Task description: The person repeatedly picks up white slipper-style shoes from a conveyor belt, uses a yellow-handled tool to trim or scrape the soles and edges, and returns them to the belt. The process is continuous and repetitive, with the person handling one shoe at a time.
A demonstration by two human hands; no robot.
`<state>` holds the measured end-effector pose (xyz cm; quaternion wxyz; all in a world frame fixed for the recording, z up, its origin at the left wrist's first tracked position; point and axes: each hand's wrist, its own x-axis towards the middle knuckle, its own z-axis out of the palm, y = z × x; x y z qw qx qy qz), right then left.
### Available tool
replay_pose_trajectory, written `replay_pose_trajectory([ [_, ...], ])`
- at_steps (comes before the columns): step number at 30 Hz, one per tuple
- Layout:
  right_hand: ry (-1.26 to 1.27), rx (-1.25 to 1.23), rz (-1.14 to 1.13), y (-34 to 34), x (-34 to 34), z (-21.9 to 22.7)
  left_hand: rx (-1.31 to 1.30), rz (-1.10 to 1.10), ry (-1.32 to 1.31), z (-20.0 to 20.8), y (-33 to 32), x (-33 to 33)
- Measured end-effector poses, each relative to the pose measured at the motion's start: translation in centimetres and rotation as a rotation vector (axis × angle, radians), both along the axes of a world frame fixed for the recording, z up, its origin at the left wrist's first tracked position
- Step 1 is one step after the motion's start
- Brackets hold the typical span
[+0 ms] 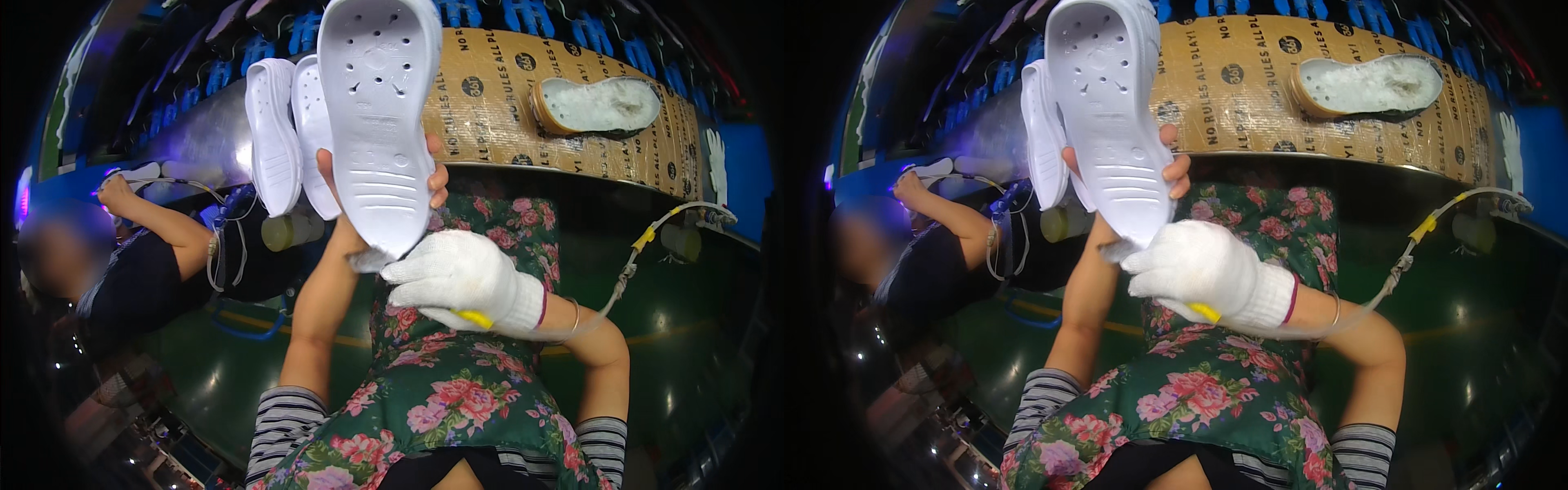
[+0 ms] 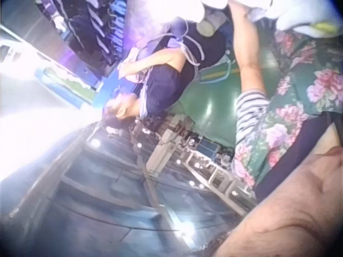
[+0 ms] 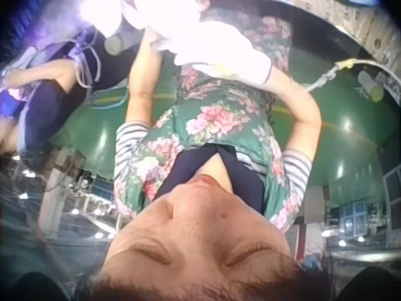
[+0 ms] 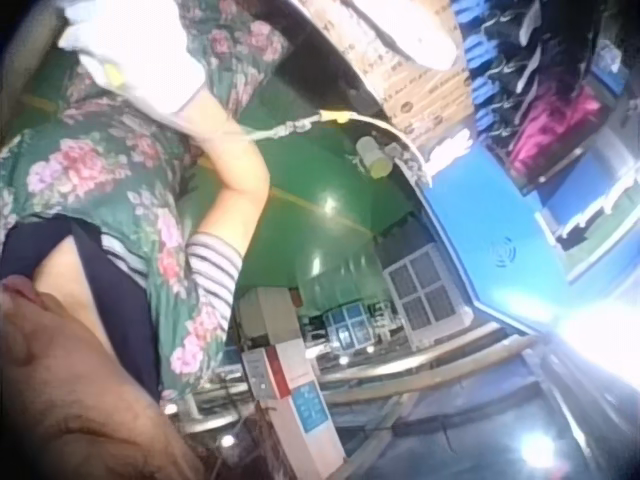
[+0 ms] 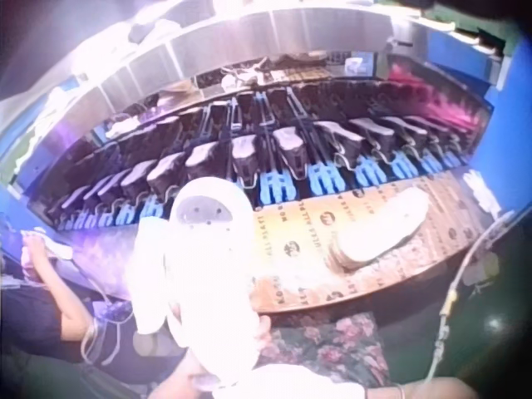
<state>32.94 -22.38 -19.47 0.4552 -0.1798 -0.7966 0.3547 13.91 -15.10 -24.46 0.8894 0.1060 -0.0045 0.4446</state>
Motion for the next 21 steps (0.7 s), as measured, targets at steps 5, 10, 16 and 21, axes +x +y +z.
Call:
replay_pose_trajectory([
  [5, -0.044, 0.017, -0.116, 1.4, 0.7, 0.0, 0.192, -0.223, -0.024, 0.1, 2.0, -0.6],
  [10, -0.031, -0.055, 0.056, -1.0, -0.1, -0.3, 0.366, -0.375, -0.093, -0.8, 4.6, -0.7],
  [16, -0.132, 0.067, -0.169, 0.6, 0.8, 1.5, 0.233, -0.308, 0.025, 0.6, 3.6, -0.7],
  [21, -0.244, 0.029, 0.010, -1.3, -0.2, 1.4, 0.094, -0.349, 0.122, 1.3, 3.9, -1.6],
])
